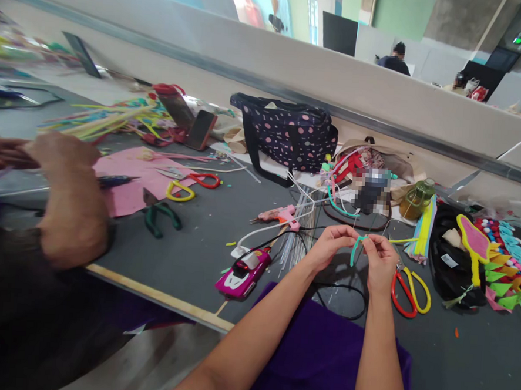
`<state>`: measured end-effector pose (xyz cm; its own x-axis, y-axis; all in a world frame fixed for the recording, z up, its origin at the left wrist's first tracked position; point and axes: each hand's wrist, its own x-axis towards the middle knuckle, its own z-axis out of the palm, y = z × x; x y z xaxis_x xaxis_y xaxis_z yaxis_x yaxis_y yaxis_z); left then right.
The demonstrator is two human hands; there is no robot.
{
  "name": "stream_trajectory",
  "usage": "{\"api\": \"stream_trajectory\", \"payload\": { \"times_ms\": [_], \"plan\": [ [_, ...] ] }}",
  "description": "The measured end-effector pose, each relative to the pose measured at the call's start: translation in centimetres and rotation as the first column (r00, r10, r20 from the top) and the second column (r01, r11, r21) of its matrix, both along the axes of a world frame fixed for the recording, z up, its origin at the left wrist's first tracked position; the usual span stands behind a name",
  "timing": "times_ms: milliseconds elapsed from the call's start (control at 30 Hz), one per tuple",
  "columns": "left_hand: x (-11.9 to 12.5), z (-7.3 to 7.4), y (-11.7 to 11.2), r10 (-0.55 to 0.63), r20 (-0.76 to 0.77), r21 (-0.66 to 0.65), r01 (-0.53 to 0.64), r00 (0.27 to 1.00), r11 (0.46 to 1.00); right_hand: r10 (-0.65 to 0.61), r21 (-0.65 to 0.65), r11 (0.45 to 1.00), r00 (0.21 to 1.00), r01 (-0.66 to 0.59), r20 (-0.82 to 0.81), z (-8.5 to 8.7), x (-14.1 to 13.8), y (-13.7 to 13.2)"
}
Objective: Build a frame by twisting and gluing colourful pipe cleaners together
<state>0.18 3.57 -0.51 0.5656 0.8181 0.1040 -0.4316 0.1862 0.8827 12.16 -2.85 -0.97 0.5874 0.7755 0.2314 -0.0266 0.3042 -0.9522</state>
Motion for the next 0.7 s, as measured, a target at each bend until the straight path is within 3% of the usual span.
{"api": "stream_trajectory", "payload": {
  "times_ms": [233,367,567,700],
  "plan": [
    [0.13,-0.18,-0.05,-0.005,0.036,0.041,0.004,0.999,0.999,0.034,0.011,0.999,0.987,-0.032,-0.159,0.08,-0.14,0.21],
    [0.2,-0.47,0.19,0.04,0.054,0.138,-0.047,0.998,0.989,0.046,0.005,0.999,0.984,-0.046,-0.171,0.06,-0.18,0.23],
    [0.12,-0.6,0.65,0.2,0.004,0.424,-0.183,0.98,0.887,0.049,-0.011,0.999,0.985,-0.052,-0.167,-0.04,-0.16,0.27],
    [0.08,-0.61,0.72,0.257,-0.009,0.5,-0.218,0.966,0.838,0.056,-0.017,0.998,0.986,-0.059,-0.16,-0.08,-0.12,0.29]
  ]
}}
